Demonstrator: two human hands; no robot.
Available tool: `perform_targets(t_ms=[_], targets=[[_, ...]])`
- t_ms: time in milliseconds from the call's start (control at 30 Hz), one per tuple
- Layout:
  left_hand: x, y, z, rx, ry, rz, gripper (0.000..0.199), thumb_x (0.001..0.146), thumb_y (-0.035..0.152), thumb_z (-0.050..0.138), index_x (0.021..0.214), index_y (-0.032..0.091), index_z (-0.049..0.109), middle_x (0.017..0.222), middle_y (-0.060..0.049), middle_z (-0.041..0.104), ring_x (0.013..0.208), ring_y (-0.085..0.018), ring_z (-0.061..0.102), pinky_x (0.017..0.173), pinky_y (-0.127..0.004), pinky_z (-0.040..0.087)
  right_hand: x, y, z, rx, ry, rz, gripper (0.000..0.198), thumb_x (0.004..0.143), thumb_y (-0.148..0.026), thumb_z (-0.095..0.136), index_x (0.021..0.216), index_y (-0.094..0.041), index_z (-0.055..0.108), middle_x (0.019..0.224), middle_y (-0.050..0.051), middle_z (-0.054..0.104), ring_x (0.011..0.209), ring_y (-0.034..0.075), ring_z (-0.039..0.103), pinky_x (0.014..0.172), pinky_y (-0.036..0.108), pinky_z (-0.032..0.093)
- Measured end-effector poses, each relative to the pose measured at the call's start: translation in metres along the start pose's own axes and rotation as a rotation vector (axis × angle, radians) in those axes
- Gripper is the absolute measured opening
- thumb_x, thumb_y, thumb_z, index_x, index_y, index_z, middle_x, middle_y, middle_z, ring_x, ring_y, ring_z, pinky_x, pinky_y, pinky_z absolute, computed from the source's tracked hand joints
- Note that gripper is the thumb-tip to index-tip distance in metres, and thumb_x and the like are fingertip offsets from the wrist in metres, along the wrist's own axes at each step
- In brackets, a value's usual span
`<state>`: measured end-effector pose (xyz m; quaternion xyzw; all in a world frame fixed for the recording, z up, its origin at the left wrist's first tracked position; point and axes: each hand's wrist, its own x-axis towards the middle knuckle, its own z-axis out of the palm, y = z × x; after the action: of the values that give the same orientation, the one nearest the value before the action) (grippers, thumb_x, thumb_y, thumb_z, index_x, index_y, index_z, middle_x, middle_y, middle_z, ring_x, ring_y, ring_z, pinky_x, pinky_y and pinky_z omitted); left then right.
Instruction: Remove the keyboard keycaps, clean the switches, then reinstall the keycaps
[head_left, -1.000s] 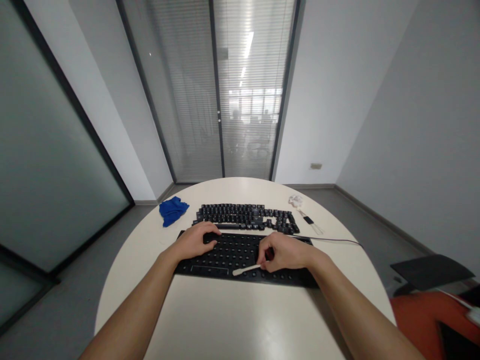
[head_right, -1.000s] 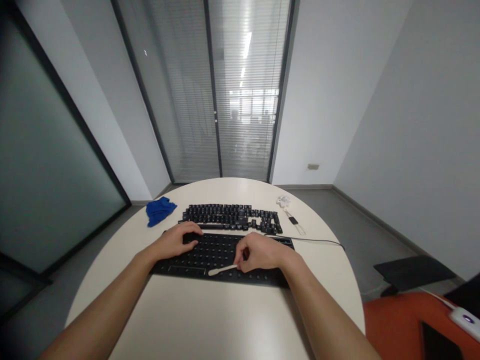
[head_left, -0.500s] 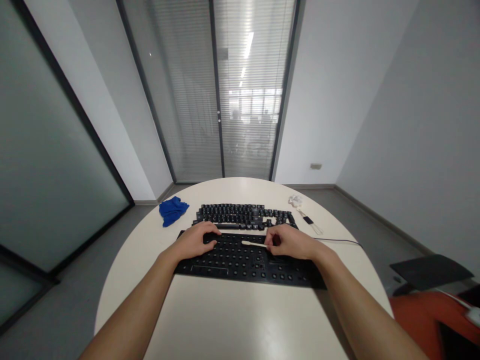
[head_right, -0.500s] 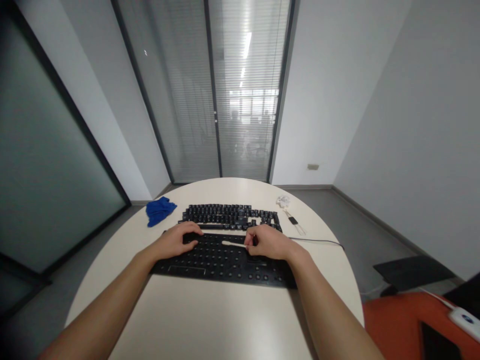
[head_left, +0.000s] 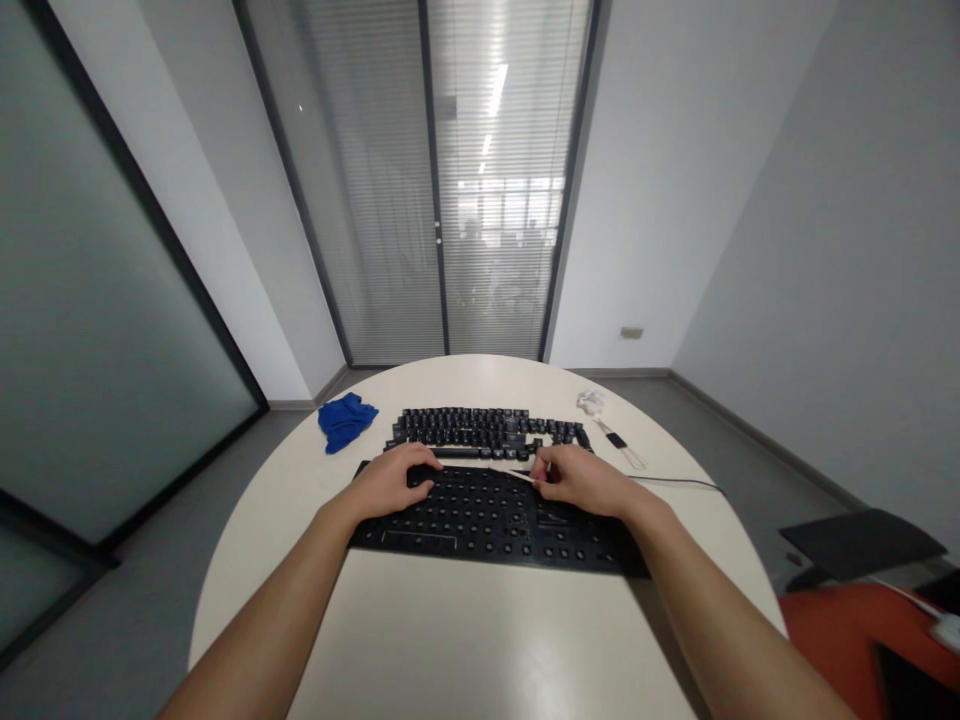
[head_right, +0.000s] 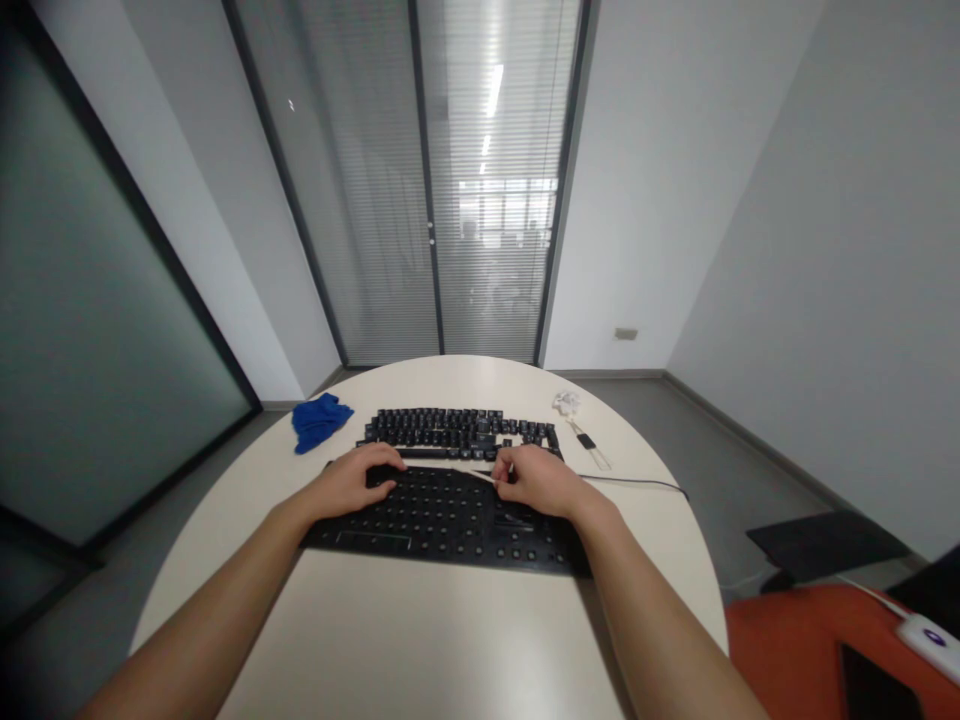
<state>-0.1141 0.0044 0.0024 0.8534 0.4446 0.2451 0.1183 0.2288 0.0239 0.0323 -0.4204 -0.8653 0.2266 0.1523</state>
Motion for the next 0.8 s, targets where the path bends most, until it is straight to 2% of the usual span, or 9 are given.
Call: perform_targets(t_ms=[233,467,633,800], targets=[[0.001,0.000,0.000,-0.002,-0.008,0.005,0.025,0.081,0.019,0.064,0.105,0.025,0.069,0.113,-0.004,0.067,0.108,-0.023,0.062,0.099,-0.039,0.048,-0.001,-0.013,0.001,0.029,-0.032,-0.037,0.009,0.076,-0.019,0.062,0.083,-0.017,0.069,0.079,0.002,0.072,0.067,0.015,0.061,0.062,0.024,0.041],[0.001,0.002,0.000,0.003,-0.008,0.011,0.024,0.082,0.019,0.062,0.104,0.024,0.068,0.112,-0.004,0.067,0.108,-0.024,0.062,0.099,-0.039,0.048,0.000,-0.028,0.006,0.053,-0.101,-0.075,0.011,0.073,-0.018,0.064,0.081,-0.018,0.071,0.076,0.000,0.071,0.064,0.014,0.059,0.058,0.023,0.039],[0.001,0.003,-0.002,-0.015,-0.005,0.004,0.025,0.080,0.018,0.062,0.103,0.024,0.068,0.111,-0.004,0.067,0.106,-0.024,0.062,0.098,-0.039,0.048,-0.001,-0.040,0.011,0.120,-0.177,-0.127,0.014,0.071,-0.018,0.064,0.082,-0.018,0.073,0.079,0.000,0.074,0.066,0.014,0.061,0.058,0.022,0.042],[0.000,-0.003,-0.005,-0.047,-0.023,-0.035,0.026,0.076,0.016,0.062,0.100,0.023,0.067,0.106,-0.004,0.067,0.100,-0.023,0.063,0.094,-0.038,0.050,-0.001,-0.038,0.011,0.094,-0.145,-0.120,0.012,0.070,-0.016,0.064,0.079,-0.019,0.071,0.075,-0.001,0.072,0.063,0.013,0.060,0.058,0.022,0.040]])
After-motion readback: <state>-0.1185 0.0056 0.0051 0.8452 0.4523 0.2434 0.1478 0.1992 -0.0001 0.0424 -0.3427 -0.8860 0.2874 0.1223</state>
